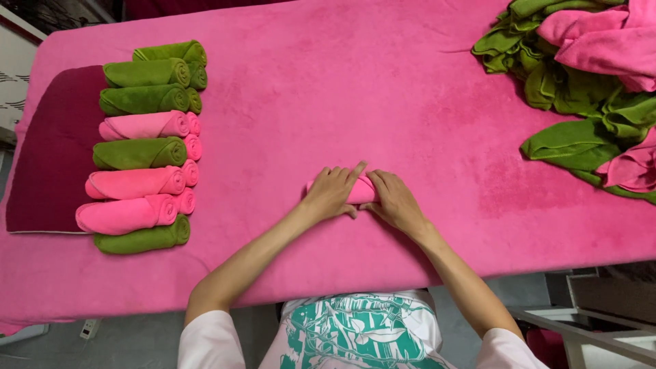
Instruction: Folding and rolling towels on a massage table in a spa setting
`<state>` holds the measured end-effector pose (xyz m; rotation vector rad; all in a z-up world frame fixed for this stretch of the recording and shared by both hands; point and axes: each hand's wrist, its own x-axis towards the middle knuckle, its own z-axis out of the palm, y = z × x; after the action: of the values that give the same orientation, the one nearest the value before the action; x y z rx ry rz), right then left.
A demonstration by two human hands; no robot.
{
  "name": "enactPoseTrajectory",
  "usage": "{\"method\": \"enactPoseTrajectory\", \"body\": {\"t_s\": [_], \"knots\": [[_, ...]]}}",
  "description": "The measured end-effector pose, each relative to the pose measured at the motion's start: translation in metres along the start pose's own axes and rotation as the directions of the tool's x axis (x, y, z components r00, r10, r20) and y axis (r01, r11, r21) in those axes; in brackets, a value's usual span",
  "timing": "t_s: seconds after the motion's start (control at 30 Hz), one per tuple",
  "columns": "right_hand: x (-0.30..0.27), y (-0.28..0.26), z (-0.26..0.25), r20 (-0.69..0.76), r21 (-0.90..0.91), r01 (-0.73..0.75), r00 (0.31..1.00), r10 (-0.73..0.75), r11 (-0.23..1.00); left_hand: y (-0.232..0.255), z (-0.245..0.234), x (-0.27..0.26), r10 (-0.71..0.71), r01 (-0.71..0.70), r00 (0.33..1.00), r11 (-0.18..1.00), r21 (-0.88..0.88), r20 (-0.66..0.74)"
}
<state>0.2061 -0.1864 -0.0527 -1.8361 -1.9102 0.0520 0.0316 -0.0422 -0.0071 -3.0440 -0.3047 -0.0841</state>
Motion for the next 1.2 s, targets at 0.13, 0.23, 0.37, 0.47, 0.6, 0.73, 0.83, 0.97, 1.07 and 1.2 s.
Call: {"method": "enactPoseTrajectory", "body": {"t_s": [0.13, 0.23, 0.37, 0.47, 0.6, 0.73, 0.83, 0.97, 1.07, 1.2], "knots": [[0.008, -0.003, -0.018, 0.101, -0.036, -0.042, 0.994, 0.045, 0.998, 0.014, 0.027, -0.009, -0.037, 0.045, 0.994, 0.995, 0.083, -0.098], [0.022, -0.014, -0.043, 0.193, -0.026, -0.013, 0.981, 0.018, 1.0, 0.01, 0.035, -0.009, -0.015, 0.036, 0.982, 0.993, 0.108, -0.189], [0.025, -0.024, -0.053, 0.194, 0.234, -0.268, 0.955, 0.225, 0.935, -0.004, 0.027, 0.003, -0.048, 0.045, 0.994, 0.999, -0.025, -0.1], [0.013, -0.041, -0.041, 0.001, 0.436, -0.403, 0.894, 0.448, 0.805, -0.016, 0.025, 0.015, -0.071, 0.065, 0.995, 0.993, -0.096, -0.064], [-0.012, -0.048, -0.005, -0.241, 0.459, -0.43, 0.782, 0.574, 0.778, -0.022, 0.025, 0.021, -0.067, 0.066, 0.998, 0.974, -0.216, -0.001], [-0.006, -0.058, -0.014, -0.246, 0.48, -0.449, 0.756, 0.607, 0.753, -0.023, 0.011, 0.024, -0.049, 0.054, 0.999, 0.949, -0.311, 0.023], [0.008, -0.063, -0.021, -0.294, 0.479, -0.424, 0.748, 0.596, 0.769, -0.024, 0.012, 0.027, -0.075, 0.083, 0.996, 0.948, -0.307, 0.037], [0.015, -0.051, -0.008, -0.337, 0.534, -0.45, 0.663, 0.668, 0.716, -0.023, 0.008, 0.026, -0.105, 0.119, 0.992, 0.95, -0.288, 0.062], [0.02, -0.055, -0.012, -0.324, 0.596, -0.434, 0.64, 0.697, 0.676, -0.031, 0.01, 0.029, -0.089, 0.117, 0.991, 0.937, -0.33, 0.1], [0.017, -0.063, -0.023, -0.341, 0.626, -0.372, 0.659, 0.67, 0.685, -0.04, -0.012, 0.025, -0.04, 0.039, 0.999, 0.881, -0.472, 0.009]]}}
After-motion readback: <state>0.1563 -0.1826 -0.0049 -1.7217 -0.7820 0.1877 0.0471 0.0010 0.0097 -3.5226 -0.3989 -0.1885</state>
